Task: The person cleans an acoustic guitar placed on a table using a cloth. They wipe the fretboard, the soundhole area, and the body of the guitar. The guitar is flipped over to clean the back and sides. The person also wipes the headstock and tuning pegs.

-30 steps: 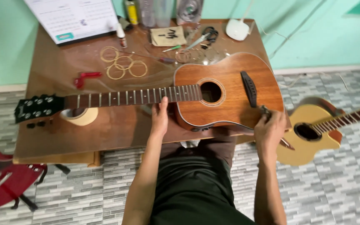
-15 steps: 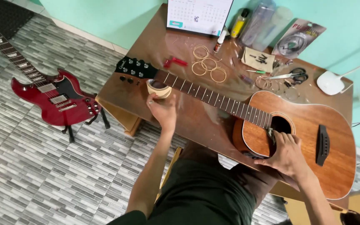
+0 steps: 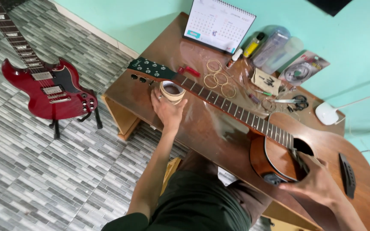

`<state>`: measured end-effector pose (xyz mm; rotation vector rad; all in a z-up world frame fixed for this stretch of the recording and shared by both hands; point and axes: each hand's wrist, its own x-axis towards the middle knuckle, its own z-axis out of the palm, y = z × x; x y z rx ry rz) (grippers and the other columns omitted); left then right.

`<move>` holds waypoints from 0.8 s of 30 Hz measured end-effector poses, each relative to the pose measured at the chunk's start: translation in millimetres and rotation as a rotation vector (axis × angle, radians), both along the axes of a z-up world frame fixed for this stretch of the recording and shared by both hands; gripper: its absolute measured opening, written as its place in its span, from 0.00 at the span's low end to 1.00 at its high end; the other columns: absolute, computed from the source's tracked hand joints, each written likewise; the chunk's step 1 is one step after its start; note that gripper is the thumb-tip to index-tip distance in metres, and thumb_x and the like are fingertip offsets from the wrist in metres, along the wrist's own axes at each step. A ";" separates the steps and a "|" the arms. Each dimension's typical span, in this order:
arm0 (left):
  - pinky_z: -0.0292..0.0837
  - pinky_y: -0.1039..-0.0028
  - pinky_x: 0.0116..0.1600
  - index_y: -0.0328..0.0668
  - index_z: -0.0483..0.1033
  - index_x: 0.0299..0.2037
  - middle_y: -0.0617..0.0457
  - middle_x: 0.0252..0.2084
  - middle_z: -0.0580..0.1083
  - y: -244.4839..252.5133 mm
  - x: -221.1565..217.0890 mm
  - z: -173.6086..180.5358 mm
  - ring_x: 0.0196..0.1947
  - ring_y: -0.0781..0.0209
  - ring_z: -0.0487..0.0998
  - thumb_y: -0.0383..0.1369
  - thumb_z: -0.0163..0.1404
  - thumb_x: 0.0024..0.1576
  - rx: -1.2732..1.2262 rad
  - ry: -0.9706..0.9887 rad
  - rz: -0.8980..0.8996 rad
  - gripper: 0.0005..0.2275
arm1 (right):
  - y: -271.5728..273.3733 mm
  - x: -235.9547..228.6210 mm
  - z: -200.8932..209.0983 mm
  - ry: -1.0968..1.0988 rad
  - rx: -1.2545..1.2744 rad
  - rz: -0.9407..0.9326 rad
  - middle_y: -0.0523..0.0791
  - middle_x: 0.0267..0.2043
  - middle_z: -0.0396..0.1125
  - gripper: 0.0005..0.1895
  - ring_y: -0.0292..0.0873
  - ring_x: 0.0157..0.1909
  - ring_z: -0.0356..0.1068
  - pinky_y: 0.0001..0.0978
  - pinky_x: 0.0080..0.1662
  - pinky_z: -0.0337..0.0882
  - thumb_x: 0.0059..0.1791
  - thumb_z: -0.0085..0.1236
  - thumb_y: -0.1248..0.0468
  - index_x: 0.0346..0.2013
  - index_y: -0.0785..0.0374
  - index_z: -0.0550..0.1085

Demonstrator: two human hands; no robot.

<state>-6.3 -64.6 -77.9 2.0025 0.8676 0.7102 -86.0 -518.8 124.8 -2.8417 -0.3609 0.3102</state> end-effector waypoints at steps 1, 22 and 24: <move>0.51 0.47 0.73 0.27 0.51 0.70 0.30 0.72 0.56 -11.7 -17.6 25.2 0.73 0.35 0.54 0.50 0.74 0.38 -0.008 -0.014 0.008 0.56 | 5.3 -3.2 12.9 -0.014 -0.008 0.008 0.52 0.64 0.68 0.73 0.52 0.68 0.63 0.44 0.70 0.53 0.15 0.83 0.41 0.69 0.64 0.64; 0.71 0.38 0.56 0.12 0.50 0.57 0.28 0.48 0.60 -108.8 0.1 119.0 0.51 0.32 0.72 0.49 0.62 0.53 -1.284 -0.404 -0.400 0.42 | -79.1 92.8 60.7 0.661 0.288 -0.401 0.65 0.48 0.85 0.39 0.65 0.45 0.86 0.56 0.46 0.84 0.38 0.58 0.49 0.56 0.75 0.79; 0.71 0.38 0.55 0.14 0.53 0.61 0.30 0.50 0.60 -111.9 6.7 106.9 0.54 0.38 0.69 0.48 0.63 0.53 -1.278 -0.399 -0.384 0.42 | -75.5 94.3 65.6 0.636 0.252 -0.535 0.67 0.53 0.79 0.33 0.66 0.50 0.79 0.58 0.52 0.75 0.47 0.52 0.53 0.57 0.78 0.76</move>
